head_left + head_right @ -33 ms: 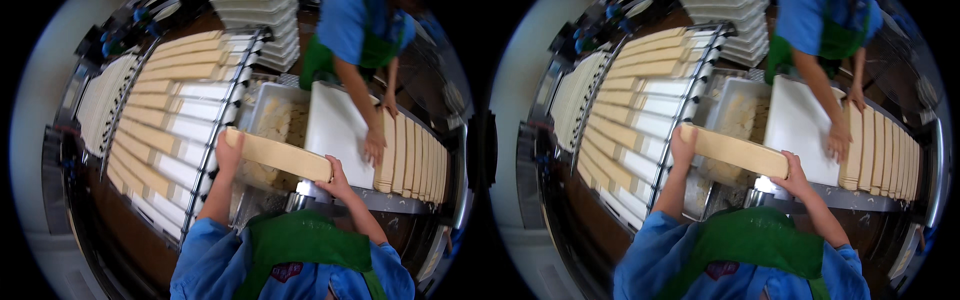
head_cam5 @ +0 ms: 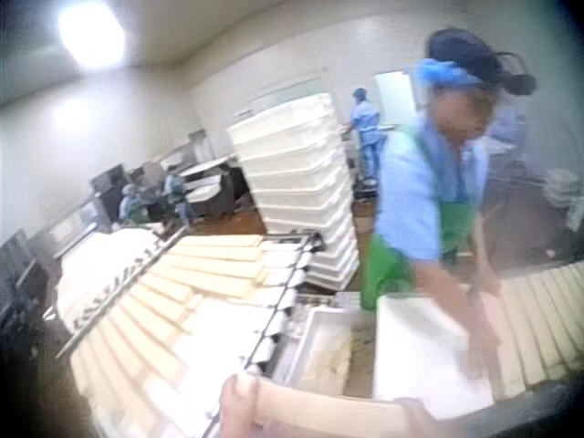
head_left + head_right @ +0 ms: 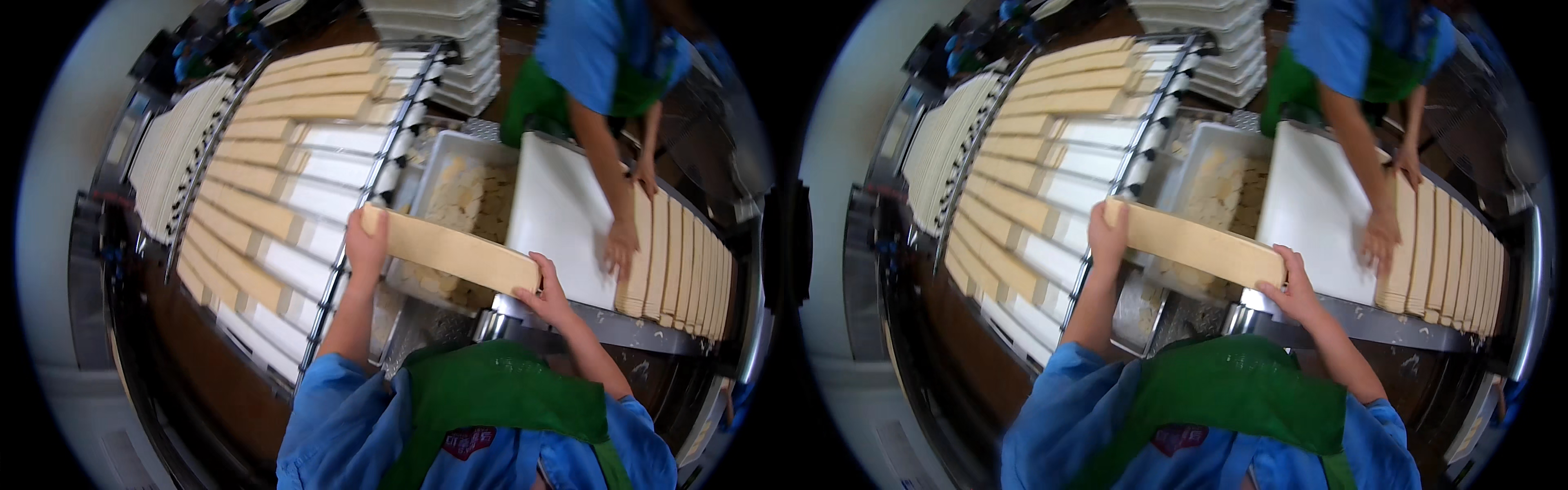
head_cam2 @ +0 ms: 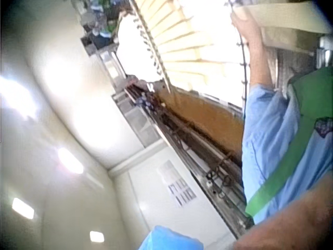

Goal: The person picks up long rectangular dough slabs from a moving conveyor belt by hand, aligns them on the belt, and occasionally places pieces into a nearby plastic bin.

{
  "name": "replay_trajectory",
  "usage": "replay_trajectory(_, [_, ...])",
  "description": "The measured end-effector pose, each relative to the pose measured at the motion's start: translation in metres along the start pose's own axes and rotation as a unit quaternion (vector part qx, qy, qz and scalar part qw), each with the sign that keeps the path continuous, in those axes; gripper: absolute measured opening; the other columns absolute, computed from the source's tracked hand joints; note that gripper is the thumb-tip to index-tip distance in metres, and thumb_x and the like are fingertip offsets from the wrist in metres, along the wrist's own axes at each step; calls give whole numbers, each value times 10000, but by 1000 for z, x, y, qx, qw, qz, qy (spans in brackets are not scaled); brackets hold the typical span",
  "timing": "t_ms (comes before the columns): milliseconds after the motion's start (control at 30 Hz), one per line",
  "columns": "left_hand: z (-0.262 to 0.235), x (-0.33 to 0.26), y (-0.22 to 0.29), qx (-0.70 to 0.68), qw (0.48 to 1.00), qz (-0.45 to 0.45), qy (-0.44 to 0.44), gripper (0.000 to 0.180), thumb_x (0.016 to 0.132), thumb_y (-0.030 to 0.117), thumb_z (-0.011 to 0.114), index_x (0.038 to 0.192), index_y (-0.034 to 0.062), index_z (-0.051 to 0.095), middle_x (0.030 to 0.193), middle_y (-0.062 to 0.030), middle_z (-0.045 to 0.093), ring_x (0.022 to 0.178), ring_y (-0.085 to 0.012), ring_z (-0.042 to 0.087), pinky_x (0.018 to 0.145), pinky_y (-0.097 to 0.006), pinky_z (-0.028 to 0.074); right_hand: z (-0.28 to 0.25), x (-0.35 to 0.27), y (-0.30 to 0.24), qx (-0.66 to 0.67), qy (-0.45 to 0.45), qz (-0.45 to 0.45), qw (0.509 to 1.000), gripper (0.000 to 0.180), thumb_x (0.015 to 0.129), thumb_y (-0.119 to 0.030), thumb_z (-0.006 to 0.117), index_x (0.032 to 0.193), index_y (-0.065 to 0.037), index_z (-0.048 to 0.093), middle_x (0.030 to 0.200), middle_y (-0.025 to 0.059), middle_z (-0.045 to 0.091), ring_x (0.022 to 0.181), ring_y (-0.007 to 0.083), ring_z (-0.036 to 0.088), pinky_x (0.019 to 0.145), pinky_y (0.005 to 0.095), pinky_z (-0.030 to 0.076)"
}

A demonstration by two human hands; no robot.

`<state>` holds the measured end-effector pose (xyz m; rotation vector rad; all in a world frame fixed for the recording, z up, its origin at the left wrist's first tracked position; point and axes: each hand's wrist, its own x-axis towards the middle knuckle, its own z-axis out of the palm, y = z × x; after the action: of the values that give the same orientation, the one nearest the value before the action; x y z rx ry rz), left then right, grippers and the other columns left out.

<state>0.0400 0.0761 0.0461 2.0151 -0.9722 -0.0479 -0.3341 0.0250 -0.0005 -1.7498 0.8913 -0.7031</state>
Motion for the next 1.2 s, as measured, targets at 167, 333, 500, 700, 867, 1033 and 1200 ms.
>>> replay_trajectory(167, [-152,6,-115,-32,985,-98,138,314,939,255,545,996,-40,636,915,-167,665,863,-253,620,804,-339,478,125,8,-62,119,-120,-29,985,501,915,-117,573,1368,-64,367,1204,151,427,1101,259,477,963,342,407])
replay_trajectory(333, [-290,-45,-258,-36,955,-212,206,285,929,208,529,971,-46,653,866,-94,665,815,-158,593,758,-295,473,237,-4,-145,86,-233,-58,967,285,914,-90,561,1184,-82,469,1077,135,451,1023,268,493,920,358,409])
replay_trajectory(500, [-381,-97,-356,-111,923,-272,250,268,915,211,570,924,-41,661,815,-58,657,776,-127,577,716,-288,468,342,-39,-191,10,-465,-66,883,213,912,-144,590,1108,-77,544,970,114,438,875,232,501,813,336,436])
replay_trajectory(700, [-411,-46,-366,118,972,-173,102,313,945,290,518,922,8,652,803,-181,649,735,-307,621,707,-373,484,437,-63,-172,170,-615,106,762,334,920,-128,600,1239,-44,551,995,71,601,900,126,565,783,294,474])
replay_trajectory(867, [-427,-15,-414,247,954,-171,-5,370,955,361,492,884,22,621,859,-235,649,852,-417,621,730,-505,476,482,-50,-201,134,-595,181,771,303,917,-88,590,1214,-29,591,1037,41,634,909,104,572,821,276,476])
replay_trajectory(1033, [-446,27,-446,259,953,-155,-36,392,953,374,490,900,-2,586,893,-255,650,881,-439,616,780,-508,481,521,-28,-199,161,-560,245,775,303,902,-86,605,1199,-26,602,1056,45,643,947,105,582,837,253,470])
replay_trajectory(1200, [-456,50,-448,231,954,-175,-73,373,932,343,532,941,-29,557,1033,-293,616,964,-446,592,830,-500,469,541,-8,-198,187,-517,263,793,287,893,-115,626,1167,-28,625,1045,45,658,967,105,590,863,253,463])
